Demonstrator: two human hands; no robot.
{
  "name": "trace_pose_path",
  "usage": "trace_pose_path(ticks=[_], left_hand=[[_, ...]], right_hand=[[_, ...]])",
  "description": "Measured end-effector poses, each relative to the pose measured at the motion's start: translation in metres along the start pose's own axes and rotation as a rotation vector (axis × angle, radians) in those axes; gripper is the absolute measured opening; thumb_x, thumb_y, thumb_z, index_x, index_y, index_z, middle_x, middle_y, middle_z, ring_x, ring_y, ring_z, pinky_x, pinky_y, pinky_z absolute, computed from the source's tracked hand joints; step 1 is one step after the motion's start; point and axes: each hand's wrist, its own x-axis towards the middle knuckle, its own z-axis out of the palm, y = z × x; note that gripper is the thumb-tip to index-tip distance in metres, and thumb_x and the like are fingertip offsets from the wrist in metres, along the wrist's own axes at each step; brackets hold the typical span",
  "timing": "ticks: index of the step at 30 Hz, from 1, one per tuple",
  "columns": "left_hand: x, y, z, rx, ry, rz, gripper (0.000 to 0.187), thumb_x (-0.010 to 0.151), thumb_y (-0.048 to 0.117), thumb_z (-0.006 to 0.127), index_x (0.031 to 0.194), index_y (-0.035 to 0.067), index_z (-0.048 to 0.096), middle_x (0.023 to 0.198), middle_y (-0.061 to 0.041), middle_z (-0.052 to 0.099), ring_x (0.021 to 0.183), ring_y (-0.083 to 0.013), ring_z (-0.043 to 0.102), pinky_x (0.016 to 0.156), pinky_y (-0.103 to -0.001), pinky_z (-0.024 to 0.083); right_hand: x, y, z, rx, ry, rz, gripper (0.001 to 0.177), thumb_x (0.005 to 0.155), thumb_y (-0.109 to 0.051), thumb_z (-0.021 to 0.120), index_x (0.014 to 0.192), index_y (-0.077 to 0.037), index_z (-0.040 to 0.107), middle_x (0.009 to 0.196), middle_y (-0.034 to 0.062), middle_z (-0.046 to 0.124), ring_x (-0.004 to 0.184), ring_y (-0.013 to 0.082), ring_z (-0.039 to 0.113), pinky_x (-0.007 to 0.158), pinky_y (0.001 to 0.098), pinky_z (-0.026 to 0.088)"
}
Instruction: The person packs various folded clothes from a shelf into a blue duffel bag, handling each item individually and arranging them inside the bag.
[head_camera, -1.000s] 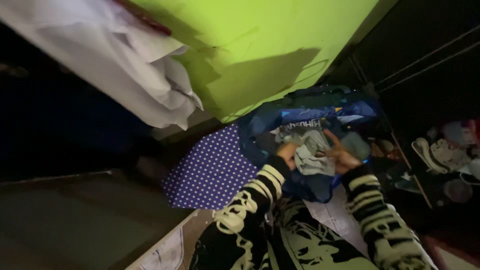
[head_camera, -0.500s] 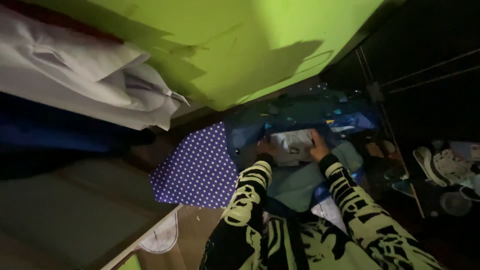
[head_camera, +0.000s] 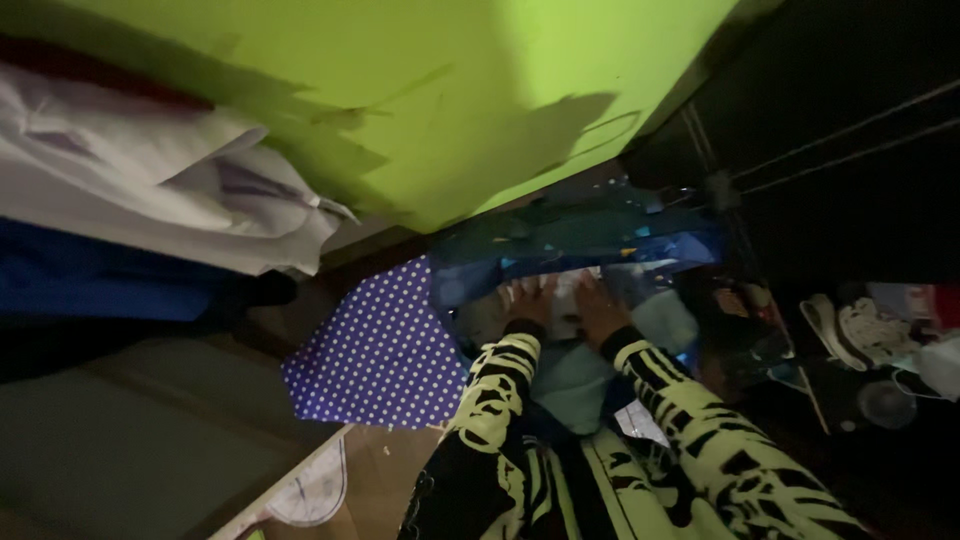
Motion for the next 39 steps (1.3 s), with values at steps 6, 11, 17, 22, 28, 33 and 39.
trace_pose_path(ticks=[6, 11, 17, 22, 28, 33, 39], left_hand=[[-0.006, 0.049, -0.085, 0.069, -0.354, -0.062, 0.091, 0.088, 0.060, 0.057, 0.160, 0.027, 0.014, 0.165, -0.013, 0.014, 0.152, -0.0398, 0.011, 0.114, -0.072, 0.001], [0.017, 0.141, -0.076, 0.109, -0.288, 0.083, 0.078, 0.091, 0.054, 0.061, 0.154, 0.012, 0.041, 0.163, -0.016, 0.036, 0.149, -0.0379, 0.028, 0.117, -0.069, 0.012], [0.023, 0.298, -0.149, -0.506, -0.400, 0.713, 0.071, 0.078, 0.039, 0.073, 0.139, 0.006, 0.061, 0.123, -0.024, 0.071, 0.114, -0.0396, 0.067, 0.095, -0.045, 0.053], [0.027, 0.407, -0.145, -0.791, -0.521, 0.817, 0.059, 0.089, 0.036, 0.075, 0.135, 0.002, 0.062, 0.126, -0.020, 0.069, 0.115, -0.0327, 0.068, 0.097, -0.040, 0.053], [0.028, 0.464, -0.092, -1.280, -0.787, 0.644, 0.044, 0.095, 0.020, 0.070, 0.132, -0.003, 0.068, 0.126, -0.014, 0.074, 0.118, -0.0220, 0.068, 0.102, -0.034, 0.051], [0.020, 0.470, -0.098, -1.404, -0.940, 0.349, 0.044, 0.095, 0.028, 0.068, 0.134, 0.009, 0.067, 0.126, -0.003, 0.071, 0.113, -0.0147, 0.064, 0.093, -0.033, 0.049], [-0.008, 0.463, -0.139, -1.806, -1.205, -0.068, 0.030, 0.093, 0.043, 0.069, 0.117, 0.025, 0.069, 0.109, 0.002, 0.067, 0.102, -0.0159, 0.064, 0.088, -0.036, 0.050]], right_hand=[[-0.025, 0.028, -0.001, -0.069, 0.155, -0.024, 0.075, 0.095, -0.027, 0.059, 0.162, -0.020, 0.026, 0.172, 0.0093, 0.012, 0.152, 0.0366, 0.022, 0.116, 0.0583, 0.031], [-0.099, 0.085, -0.070, 0.441, 0.659, 0.050, 0.066, 0.082, -0.018, 0.075, 0.145, -0.018, 0.054, 0.156, 0.0151, 0.045, 0.136, 0.0388, 0.049, 0.112, 0.0499, 0.041], [-0.236, 0.180, -0.150, 0.491, 1.058, 0.438, 0.032, 0.092, -0.010, 0.071, 0.124, -0.009, 0.070, 0.136, 0.0162, 0.065, 0.130, 0.0354, 0.059, 0.109, 0.0463, 0.049], [-0.313, 0.276, -0.165, 0.258, 1.184, 0.878, 0.042, 0.092, -0.015, 0.072, 0.133, -0.010, 0.067, 0.139, 0.0183, 0.063, 0.124, 0.0392, 0.060, 0.101, 0.0503, 0.050], [-0.319, 0.348, -0.131, -0.083, 0.986, 1.059, 0.066, 0.076, -0.032, 0.076, 0.139, -0.014, 0.063, 0.132, 0.0163, 0.063, 0.117, 0.0413, 0.062, 0.092, 0.0571, 0.050], [-0.329, 0.339, -0.149, 0.056, 0.868, 1.123, 0.039, 0.098, -0.021, 0.065, 0.137, -0.019, 0.068, 0.124, 0.0124, 0.072, 0.116, 0.0353, 0.067, 0.096, 0.0525, 0.053], [-0.342, 0.220, -0.209, 0.305, 1.079, 0.999, 0.033, 0.090, -0.018, 0.065, 0.121, -0.016, 0.076, 0.109, 0.0158, 0.075, 0.092, 0.0375, 0.071, 0.084, 0.0495, 0.057]])
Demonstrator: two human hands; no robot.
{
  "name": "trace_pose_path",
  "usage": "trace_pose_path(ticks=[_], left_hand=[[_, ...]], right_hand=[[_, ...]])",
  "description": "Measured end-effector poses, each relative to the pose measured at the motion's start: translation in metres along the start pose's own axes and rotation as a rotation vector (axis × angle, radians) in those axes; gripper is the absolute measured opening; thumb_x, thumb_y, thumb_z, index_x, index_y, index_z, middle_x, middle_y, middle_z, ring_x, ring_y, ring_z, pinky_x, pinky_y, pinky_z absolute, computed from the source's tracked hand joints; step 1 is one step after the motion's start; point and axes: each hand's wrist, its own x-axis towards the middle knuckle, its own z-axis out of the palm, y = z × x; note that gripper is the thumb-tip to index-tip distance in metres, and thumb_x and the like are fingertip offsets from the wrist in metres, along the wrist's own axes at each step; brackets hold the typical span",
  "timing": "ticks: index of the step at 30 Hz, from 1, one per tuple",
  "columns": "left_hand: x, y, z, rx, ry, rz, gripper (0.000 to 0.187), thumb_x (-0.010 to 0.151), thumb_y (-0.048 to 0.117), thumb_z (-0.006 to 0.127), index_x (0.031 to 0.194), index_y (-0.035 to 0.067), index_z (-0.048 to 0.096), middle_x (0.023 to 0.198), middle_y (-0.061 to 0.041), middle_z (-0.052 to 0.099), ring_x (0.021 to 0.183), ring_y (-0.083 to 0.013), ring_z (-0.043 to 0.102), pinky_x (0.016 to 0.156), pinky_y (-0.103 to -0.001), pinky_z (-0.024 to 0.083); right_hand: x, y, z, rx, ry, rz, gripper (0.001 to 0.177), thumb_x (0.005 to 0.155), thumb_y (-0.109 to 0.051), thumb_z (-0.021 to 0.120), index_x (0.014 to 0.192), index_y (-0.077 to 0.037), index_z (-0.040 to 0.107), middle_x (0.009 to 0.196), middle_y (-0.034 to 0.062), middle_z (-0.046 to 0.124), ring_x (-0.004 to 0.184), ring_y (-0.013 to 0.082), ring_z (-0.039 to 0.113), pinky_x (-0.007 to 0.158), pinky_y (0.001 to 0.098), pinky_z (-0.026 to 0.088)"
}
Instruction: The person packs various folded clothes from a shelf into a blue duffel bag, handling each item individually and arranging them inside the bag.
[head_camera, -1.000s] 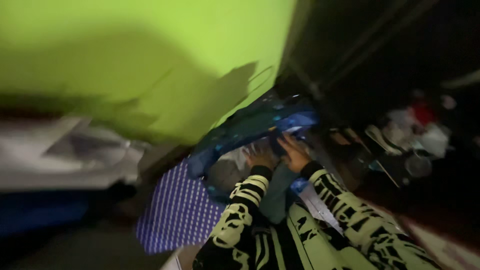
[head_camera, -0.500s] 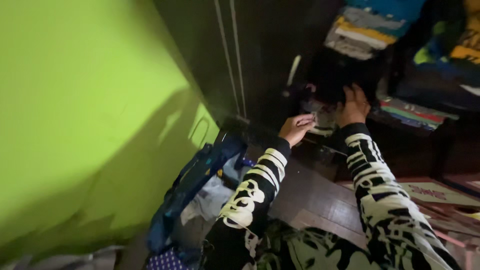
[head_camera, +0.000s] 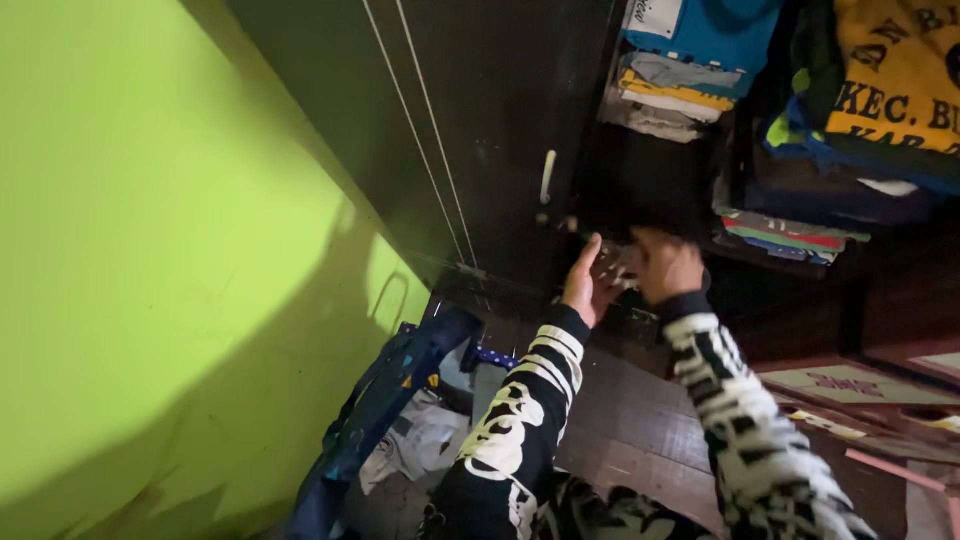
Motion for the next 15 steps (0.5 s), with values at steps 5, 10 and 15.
trace_pose_path(ticks=[5, 10, 15], left_hand=[[-0.015, -0.019, -0.042, -0.207, -0.238, -0.062, 0.027, 0.097, 0.023, 0.065, 0.116, 0.005, 0.068, 0.109, -0.010, 0.072, 0.102, -0.0263, 0.068, 0.096, -0.041, 0.055], [-0.098, 0.002, -0.096, -0.206, -0.193, 0.000, 0.026, 0.093, 0.012, 0.064, 0.116, 0.000, 0.066, 0.113, -0.016, 0.071, 0.106, -0.0335, 0.069, 0.098, -0.051, 0.054], [-0.262, 0.052, -0.115, -0.234, -0.213, 0.082, 0.042, 0.086, 0.001, 0.062, 0.127, -0.006, 0.064, 0.123, -0.020, 0.071, 0.117, -0.0367, 0.067, 0.106, -0.052, 0.051]], right_hand=[[-0.080, -0.070, -0.037, 0.088, -0.023, -0.264, 0.028, 0.086, -0.017, 0.070, 0.112, -0.011, 0.078, 0.108, 0.0097, 0.076, 0.094, 0.0314, 0.071, 0.084, 0.0461, 0.054], [-0.106, -0.086, -0.053, 0.475, 0.001, -0.275, 0.032, 0.094, -0.023, 0.071, 0.121, -0.006, 0.070, 0.123, 0.0140, 0.070, 0.110, 0.0309, 0.069, 0.092, 0.0408, 0.055], [-0.122, -0.115, -0.006, 1.169, -0.443, 0.190, 0.064, 0.104, -0.019, 0.067, 0.159, -0.001, 0.041, 0.160, 0.0154, 0.048, 0.143, 0.0213, 0.050, 0.116, 0.0344, 0.040]])
